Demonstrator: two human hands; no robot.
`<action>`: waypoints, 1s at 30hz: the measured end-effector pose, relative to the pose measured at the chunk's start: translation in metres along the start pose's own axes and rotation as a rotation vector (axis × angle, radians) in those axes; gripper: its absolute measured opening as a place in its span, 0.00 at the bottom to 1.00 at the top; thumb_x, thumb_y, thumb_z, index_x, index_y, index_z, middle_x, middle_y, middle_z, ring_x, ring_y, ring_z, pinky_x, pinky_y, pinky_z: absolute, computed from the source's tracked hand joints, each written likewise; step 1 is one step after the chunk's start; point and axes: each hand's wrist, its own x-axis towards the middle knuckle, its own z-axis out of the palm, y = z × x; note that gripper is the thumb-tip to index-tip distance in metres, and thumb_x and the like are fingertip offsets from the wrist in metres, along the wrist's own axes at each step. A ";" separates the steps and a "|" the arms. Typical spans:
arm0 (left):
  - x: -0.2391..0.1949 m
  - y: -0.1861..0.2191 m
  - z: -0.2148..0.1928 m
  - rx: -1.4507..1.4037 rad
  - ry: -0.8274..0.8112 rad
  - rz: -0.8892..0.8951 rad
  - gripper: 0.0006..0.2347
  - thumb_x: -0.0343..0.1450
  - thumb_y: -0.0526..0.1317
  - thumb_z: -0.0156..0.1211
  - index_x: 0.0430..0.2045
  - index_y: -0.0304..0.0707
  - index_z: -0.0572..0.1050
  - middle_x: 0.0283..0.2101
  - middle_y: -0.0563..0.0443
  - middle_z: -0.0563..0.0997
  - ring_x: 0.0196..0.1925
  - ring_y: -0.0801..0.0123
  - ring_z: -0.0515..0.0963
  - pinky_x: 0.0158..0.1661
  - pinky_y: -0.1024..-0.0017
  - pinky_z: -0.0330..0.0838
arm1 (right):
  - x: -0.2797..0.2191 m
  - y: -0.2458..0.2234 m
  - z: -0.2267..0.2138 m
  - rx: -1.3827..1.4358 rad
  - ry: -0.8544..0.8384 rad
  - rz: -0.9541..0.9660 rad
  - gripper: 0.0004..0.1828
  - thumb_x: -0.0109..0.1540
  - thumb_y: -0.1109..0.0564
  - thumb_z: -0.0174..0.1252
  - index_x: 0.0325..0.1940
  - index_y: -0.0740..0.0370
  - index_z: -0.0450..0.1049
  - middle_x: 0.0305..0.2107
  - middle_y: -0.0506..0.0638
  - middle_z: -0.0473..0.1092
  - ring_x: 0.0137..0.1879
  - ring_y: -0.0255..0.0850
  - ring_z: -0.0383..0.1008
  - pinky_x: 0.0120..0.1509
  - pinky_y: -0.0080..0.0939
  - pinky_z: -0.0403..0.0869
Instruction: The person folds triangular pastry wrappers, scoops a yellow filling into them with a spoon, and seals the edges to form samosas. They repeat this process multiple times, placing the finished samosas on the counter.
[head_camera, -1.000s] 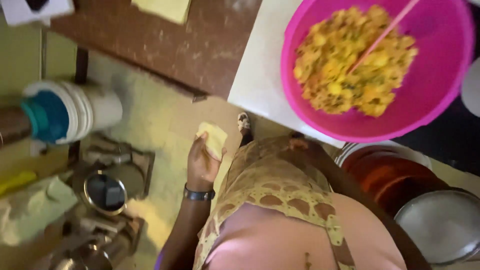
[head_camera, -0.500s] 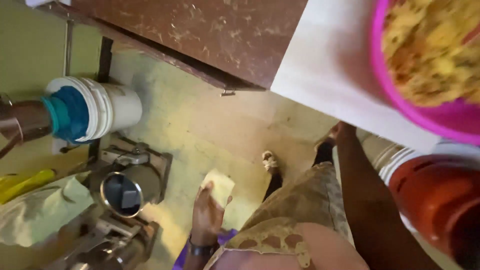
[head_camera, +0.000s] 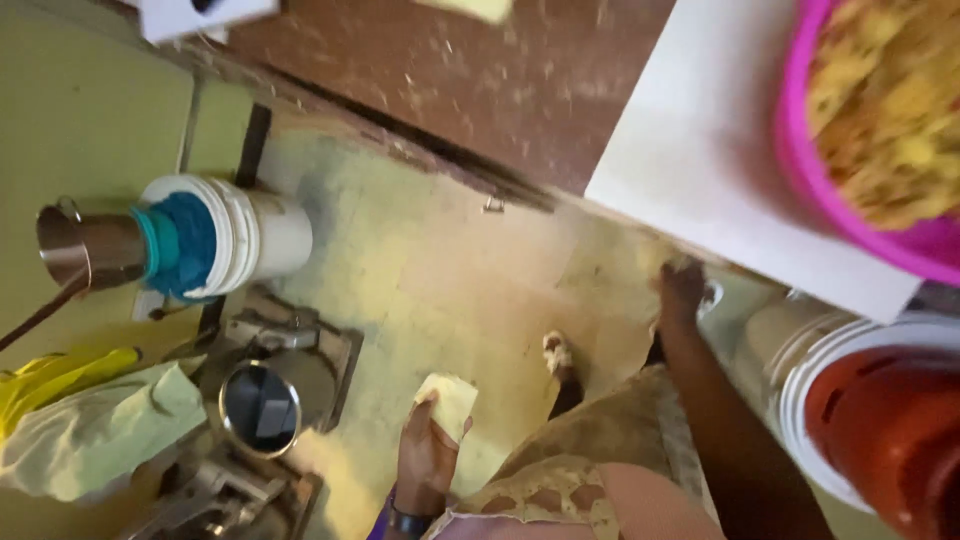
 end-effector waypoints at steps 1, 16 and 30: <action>-0.008 0.006 0.016 -0.038 -0.044 -0.004 0.16 0.78 0.42 0.65 0.59 0.37 0.81 0.59 0.43 0.87 0.59 0.54 0.86 0.51 0.55 0.79 | -0.015 -0.018 -0.059 0.480 -0.205 0.306 0.15 0.65 0.44 0.64 0.55 0.43 0.78 0.38 0.52 0.76 0.44 0.57 0.80 0.40 0.64 0.74; -0.060 0.010 0.261 0.182 -0.748 0.102 0.13 0.84 0.41 0.65 0.61 0.35 0.79 0.40 0.33 0.90 0.40 0.53 0.93 0.45 0.49 0.93 | 0.017 -0.011 -0.550 1.972 -0.449 -0.065 0.20 0.79 0.38 0.58 0.53 0.56 0.80 0.40 0.51 0.78 0.45 0.37 0.82 0.44 0.39 0.81; -0.119 -0.033 0.326 0.513 -0.795 0.954 0.20 0.72 0.40 0.83 0.55 0.35 0.80 0.45 0.45 0.80 0.49 0.65 0.80 0.49 0.62 0.82 | -0.051 0.065 -0.574 2.009 -0.242 0.145 0.13 0.71 0.50 0.71 0.53 0.63 0.86 0.29 0.56 0.81 0.29 0.39 0.84 0.18 0.40 0.81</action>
